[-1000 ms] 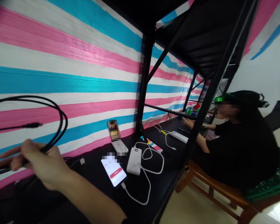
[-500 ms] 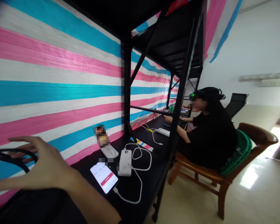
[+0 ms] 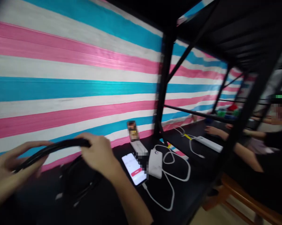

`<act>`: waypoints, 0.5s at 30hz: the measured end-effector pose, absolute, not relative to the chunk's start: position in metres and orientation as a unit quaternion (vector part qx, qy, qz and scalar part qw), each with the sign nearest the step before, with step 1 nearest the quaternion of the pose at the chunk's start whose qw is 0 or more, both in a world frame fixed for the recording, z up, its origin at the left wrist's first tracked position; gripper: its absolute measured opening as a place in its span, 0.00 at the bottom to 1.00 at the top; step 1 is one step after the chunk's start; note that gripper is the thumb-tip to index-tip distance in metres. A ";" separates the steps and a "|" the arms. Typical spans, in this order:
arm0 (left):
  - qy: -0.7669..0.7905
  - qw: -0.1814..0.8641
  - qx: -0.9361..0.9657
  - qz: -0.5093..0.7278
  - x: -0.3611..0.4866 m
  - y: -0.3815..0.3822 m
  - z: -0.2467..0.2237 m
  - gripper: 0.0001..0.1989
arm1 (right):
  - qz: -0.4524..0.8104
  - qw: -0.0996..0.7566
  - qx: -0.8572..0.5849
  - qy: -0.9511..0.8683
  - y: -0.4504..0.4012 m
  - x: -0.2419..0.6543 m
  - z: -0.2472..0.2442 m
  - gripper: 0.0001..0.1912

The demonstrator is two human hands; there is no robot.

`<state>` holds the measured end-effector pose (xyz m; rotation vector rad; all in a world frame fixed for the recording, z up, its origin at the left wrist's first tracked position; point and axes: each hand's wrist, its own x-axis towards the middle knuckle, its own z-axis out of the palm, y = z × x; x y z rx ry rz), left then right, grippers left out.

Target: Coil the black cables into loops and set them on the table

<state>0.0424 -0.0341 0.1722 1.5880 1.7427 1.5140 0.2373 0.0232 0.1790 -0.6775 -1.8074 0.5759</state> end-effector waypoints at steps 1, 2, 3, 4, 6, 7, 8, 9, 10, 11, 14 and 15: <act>0.616 0.161 0.565 0.525 0.038 -0.033 0.174 0.22 | 0.260 0.573 -0.277 -0.726 0.030 0.239 0.180 0.15; 0.603 0.162 0.560 0.544 0.035 -0.029 0.176 0.20 | 0.282 0.607 -0.270 -0.692 0.037 0.239 0.180 0.12; 0.591 0.168 0.553 0.562 0.033 -0.025 0.178 0.18 | 0.314 0.625 -0.264 -0.664 0.042 0.238 0.180 0.10; 0.568 0.181 0.548 0.586 0.033 -0.021 0.178 0.16 | 0.349 0.639 -0.258 -0.635 0.046 0.237 0.179 0.08; 0.522 0.203 0.523 0.642 0.037 -0.012 0.177 0.15 | 0.407 0.666 -0.236 -0.578 0.048 0.232 0.177 0.07; 0.493 0.217 0.507 0.672 0.042 -0.009 0.176 0.14 | 0.433 0.675 -0.221 -0.555 0.047 0.228 0.176 0.07; 0.463 0.230 0.487 0.705 0.048 -0.006 0.174 0.12 | 0.456 0.682 -0.204 -0.535 0.044 0.224 0.174 0.08; 0.432 0.247 0.463 0.734 0.054 -0.004 0.171 0.11 | 0.475 0.685 -0.188 -0.519 0.041 0.219 0.173 0.08; 0.404 0.258 0.436 0.761 0.060 -0.003 0.169 0.11 | 0.489 0.686 -0.175 -0.510 0.038 0.215 0.171 0.08; 0.383 0.266 0.409 0.785 0.064 -0.002 0.167 0.12 | 0.498 0.684 -0.166 -0.507 0.036 0.212 0.170 0.08; 0.355 0.292 0.361 0.812 0.062 0.000 0.166 0.16 | 0.509 0.642 -0.164 -0.550 0.037 0.209 0.171 0.10; 0.355 0.304 0.358 0.808 0.057 0.000 0.167 0.16 | 0.510 0.613 -0.171 -0.579 0.039 0.211 0.172 0.11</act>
